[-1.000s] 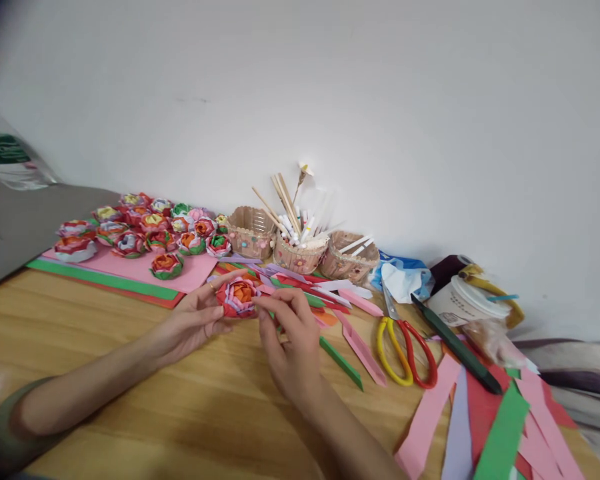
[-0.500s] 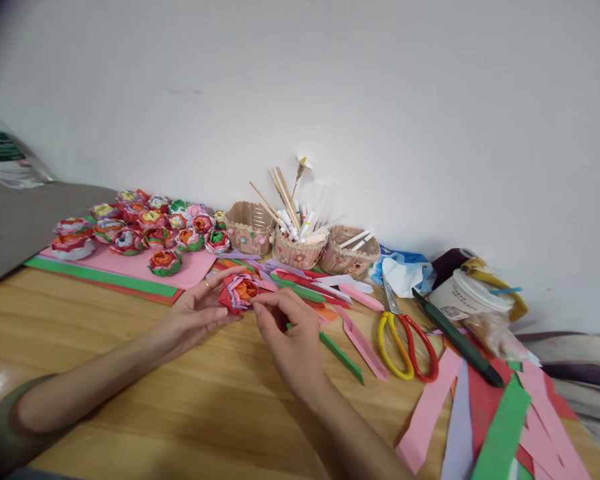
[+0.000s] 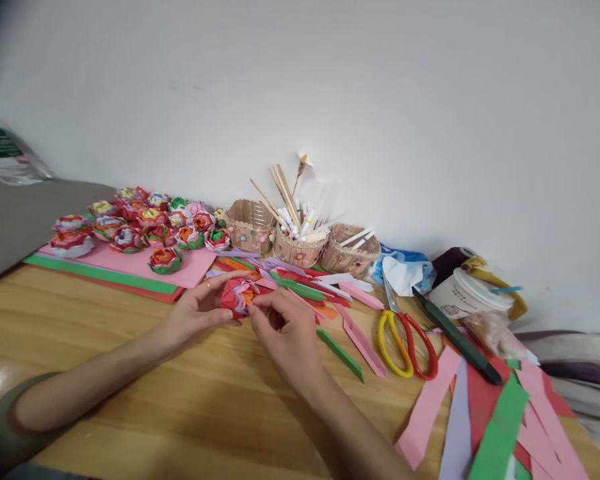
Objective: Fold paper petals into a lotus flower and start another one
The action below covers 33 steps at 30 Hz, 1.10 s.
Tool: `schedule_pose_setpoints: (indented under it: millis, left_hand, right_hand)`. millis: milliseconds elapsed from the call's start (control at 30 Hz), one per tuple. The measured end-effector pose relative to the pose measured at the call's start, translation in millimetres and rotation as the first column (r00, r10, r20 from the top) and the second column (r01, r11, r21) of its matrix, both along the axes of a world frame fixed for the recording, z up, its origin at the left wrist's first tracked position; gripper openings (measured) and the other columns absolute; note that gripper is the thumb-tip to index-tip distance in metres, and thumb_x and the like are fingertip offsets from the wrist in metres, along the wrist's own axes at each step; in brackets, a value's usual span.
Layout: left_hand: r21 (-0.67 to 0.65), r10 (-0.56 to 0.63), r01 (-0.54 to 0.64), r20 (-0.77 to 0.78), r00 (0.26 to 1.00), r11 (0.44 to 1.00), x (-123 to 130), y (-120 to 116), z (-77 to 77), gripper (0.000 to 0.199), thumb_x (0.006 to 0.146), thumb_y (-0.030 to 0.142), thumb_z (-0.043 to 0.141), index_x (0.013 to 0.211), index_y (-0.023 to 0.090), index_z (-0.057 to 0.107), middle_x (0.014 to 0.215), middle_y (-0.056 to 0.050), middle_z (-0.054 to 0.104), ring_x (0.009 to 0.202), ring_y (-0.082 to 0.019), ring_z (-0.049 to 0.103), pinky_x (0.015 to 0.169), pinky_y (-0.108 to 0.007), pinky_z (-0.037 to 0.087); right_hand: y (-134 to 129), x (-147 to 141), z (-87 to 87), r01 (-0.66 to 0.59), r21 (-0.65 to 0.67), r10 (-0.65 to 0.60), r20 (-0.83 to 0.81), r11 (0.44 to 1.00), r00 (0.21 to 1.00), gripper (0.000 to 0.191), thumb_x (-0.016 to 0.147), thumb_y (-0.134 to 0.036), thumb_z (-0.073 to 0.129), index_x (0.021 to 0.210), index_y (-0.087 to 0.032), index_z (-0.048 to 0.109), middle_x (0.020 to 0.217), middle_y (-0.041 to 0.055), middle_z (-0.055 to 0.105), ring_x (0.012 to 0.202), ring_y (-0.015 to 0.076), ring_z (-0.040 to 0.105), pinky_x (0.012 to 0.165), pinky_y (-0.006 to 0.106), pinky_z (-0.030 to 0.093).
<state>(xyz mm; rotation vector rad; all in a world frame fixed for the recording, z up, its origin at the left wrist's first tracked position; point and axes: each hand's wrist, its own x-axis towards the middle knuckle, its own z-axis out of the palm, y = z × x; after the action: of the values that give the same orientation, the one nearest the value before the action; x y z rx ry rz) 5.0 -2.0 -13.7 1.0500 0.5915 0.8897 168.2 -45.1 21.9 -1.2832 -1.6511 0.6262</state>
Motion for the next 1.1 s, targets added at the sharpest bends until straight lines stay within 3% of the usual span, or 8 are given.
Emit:
schedule_pose_setpoints:
  millis: [200, 467, 733, 900, 1033, 1100]
  left_hand:
    - [-0.011, -0.019, 0.018, -0.053, 0.998, 1.0, 0.6, 0.0, 4.1, 0.061, 0.063, 0.021, 0.075, 0.12, 0.027, 0.055, 0.099, -0.004, 0.067, 0.092, -0.021, 0.059, 0.077, -0.031, 0.047]
    - [-0.079, -0.02, 0.02, -0.009, 1.0, 0.997, 0.8, -1.3, 3.7, 0.056, 0.063, 0.024, 0.075, 0.117, 0.025, 0.058, 0.107, -0.007, 0.066, 0.093, -0.022, 0.06, 0.075, -0.032, 0.047]
    - [0.017, -0.031, 0.031, -0.033, 0.999, 0.999, 1.2, 0.4, 2.3, 0.06, 0.062, 0.019, 0.075, 0.119, 0.025, 0.057, 0.102, -0.007, 0.068, 0.095, -0.023, 0.06, 0.084, -0.036, 0.044]
    - [-0.063, 0.036, -0.036, -0.005, 0.999, 0.997, 1.0, 0.1, 3.7, 0.056, 0.061, 0.02, 0.075, 0.115, 0.027, 0.06, 0.097, -0.004, 0.07, 0.091, -0.021, 0.061, 0.08, -0.034, 0.046]
    - [-0.103, 0.048, -0.046, 0.014, 0.999, 0.994, 1.0, -0.8, 4.8, 0.055, 0.06, 0.02, 0.076, 0.113, 0.026, 0.061, 0.098, -0.005, 0.069, 0.088, -0.021, 0.061, 0.076, -0.032, 0.046]
    - [-0.106, 0.044, -0.04, 0.033, 0.998, 0.994, 1.2, -0.8, 5.0, 0.056, 0.059, 0.02, 0.077, 0.112, 0.025, 0.061, 0.097, -0.005, 0.069, 0.087, -0.02, 0.061, 0.076, -0.032, 0.046]
  right_hand:
    - [1.1, 2.4, 3.3, 0.008, -0.034, -0.006, 0.043, 0.999, 0.999, 0.013, 0.078, -0.018, 0.054, 0.069, -0.016, 0.064, 0.059, -0.0015, 0.053, 0.052, 0.0094, 0.042, 0.047, 0.021, 0.031]
    - [3.8, 2.9, 1.8, 0.028, -0.011, -0.026, 0.126, 1.0, 0.992, 0.016, 0.074, -0.014, 0.049, 0.069, -0.016, 0.064, 0.058, -0.0014, 0.052, 0.05, 0.0094, 0.042, 0.047, 0.021, 0.031]
    - [2.5, 0.8, 1.3, 0.088, -0.063, -0.078, 0.143, 0.994, 0.987, 0.016, 0.072, -0.014, 0.05, 0.066, -0.016, 0.064, 0.055, -0.001, 0.053, 0.051, 0.0101, 0.042, 0.048, 0.022, 0.032]
    - [3.8, 4.2, 3.7, -0.016, -0.21, -0.013, -0.139, 0.978, 0.99, 0.017, 0.077, -0.025, 0.054, 0.069, -0.017, 0.067, 0.063, 0.0001, 0.057, 0.058, 0.0116, 0.047, 0.052, 0.023, 0.035]
    - [6.7, 7.6, 4.5, -0.111, -0.319, 0.009, -0.304, 0.941, 0.953, 0.027, 0.077, -0.032, 0.057, 0.056, -0.017, 0.063, 0.055, -0.0025, 0.052, 0.051, 0.0086, 0.04, 0.047, 0.022, 0.029]
    - [7.5, 8.1, 3.8, -0.122, -0.349, -0.007, -0.345, 0.929, 0.939, 0.022, 0.075, -0.032, 0.061, 0.061, -0.017, 0.067, 0.053, -0.0035, 0.052, 0.049, 0.0078, 0.038, 0.046, 0.022, 0.028]
